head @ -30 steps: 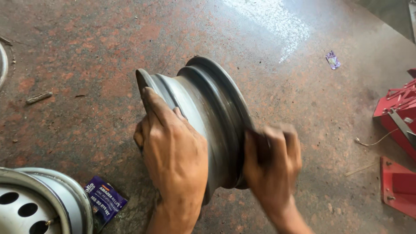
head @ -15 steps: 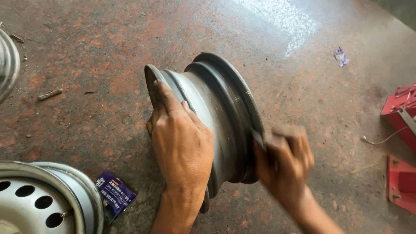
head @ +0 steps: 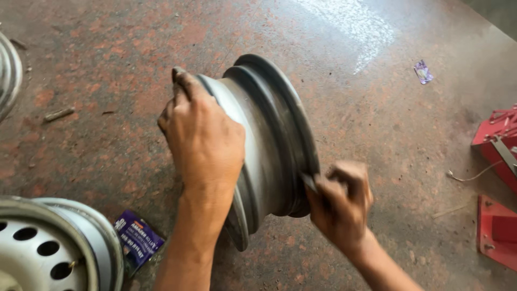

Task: The person sands the outer edge and side of a metal wheel rim by hand using a piece of sandpaper, rotating the rim to reach different sections.

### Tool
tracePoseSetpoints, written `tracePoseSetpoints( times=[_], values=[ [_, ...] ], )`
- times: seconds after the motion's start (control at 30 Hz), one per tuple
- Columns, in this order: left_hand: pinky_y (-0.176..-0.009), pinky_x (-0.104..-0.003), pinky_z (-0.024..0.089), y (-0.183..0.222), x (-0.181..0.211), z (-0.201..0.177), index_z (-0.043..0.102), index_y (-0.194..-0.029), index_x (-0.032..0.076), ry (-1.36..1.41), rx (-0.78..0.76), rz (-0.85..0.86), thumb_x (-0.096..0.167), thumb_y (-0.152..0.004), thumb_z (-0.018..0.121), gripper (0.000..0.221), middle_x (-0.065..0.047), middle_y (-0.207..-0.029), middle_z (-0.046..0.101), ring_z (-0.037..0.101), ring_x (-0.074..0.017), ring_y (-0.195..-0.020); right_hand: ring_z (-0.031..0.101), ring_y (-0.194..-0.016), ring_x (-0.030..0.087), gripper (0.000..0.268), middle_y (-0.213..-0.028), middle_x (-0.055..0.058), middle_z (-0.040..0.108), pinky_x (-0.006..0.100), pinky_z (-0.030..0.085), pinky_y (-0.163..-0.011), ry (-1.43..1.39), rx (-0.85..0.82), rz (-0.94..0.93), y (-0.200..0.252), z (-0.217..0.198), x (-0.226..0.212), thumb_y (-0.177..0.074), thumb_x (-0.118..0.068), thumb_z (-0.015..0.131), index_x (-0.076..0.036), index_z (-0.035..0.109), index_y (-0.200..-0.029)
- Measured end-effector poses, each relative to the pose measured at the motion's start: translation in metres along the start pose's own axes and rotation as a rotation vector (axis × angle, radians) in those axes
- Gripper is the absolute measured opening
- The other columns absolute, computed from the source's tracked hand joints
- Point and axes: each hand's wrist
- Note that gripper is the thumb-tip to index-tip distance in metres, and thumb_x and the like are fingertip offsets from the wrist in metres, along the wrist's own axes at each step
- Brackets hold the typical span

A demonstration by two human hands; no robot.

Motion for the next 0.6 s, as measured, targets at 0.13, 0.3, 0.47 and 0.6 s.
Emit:
tracePoseSetpoints(
  times=[0.13, 0.3, 0.47, 0.6],
  values=[
    [-0.098, -0.046, 0.053, -0.005, 0.000, 0.000, 0.050, -0.134, -0.022, 0.066, 0.028, -0.018, -0.009, -0.083, 0.060, 0.053, -0.042, -0.123, 0.062, 0.069, -0.0480, -0.106, 0.059, -0.091, 0.022, 0.016, -0.099, 0.010, 0.064, 0.037, 0.052, -0.079, -0.051, -0.339, 0.255, -0.097, 0.043, 0.062, -0.101, -0.017, 0.076, -0.005, 0.067, -0.096],
    [-0.098, -0.046, 0.052, -0.017, 0.006, -0.005, 0.050, -0.133, -0.024, 0.107, 0.046, 0.007, -0.010, -0.086, 0.058, 0.049, -0.041, -0.119, 0.064, 0.070, -0.0482, -0.103, 0.064, -0.105, 0.024, 0.014, -0.115, 0.015, 0.064, 0.036, 0.057, -0.095, -0.186, -0.191, 0.149, -0.088, 0.035, 0.052, -0.102, -0.014, 0.075, -0.004, 0.066, -0.104],
    [-0.102, -0.052, 0.045, -0.005, 0.005, -0.002, 0.051, -0.135, -0.018, -0.028, 0.036, 0.093, -0.007, -0.081, 0.061, 0.056, -0.038, -0.128, 0.060, 0.063, -0.0485, -0.113, 0.060, -0.090, 0.023, 0.015, -0.095, 0.008, 0.063, 0.038, 0.052, -0.078, -0.047, -0.150, 0.173, -0.029, -0.002, 0.002, -0.088, -0.015, 0.080, -0.009, 0.068, -0.095],
    [-0.109, -0.048, 0.045, 0.023, 0.011, -0.013, 0.045, -0.141, -0.019, 0.047, -0.018, 0.038, -0.005, -0.089, 0.055, 0.055, -0.038, -0.138, 0.054, 0.057, -0.0467, -0.124, 0.058, -0.095, 0.026, 0.015, -0.097, 0.007, 0.066, 0.044, 0.051, -0.081, -0.055, -0.466, 0.238, -0.124, 0.045, 0.070, -0.092, -0.021, 0.080, -0.009, 0.071, -0.092]
  ],
)
Point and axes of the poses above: each hand's wrist, its own y-axis away from the middle knuckle, its own z-axis out of the palm, x = y × z
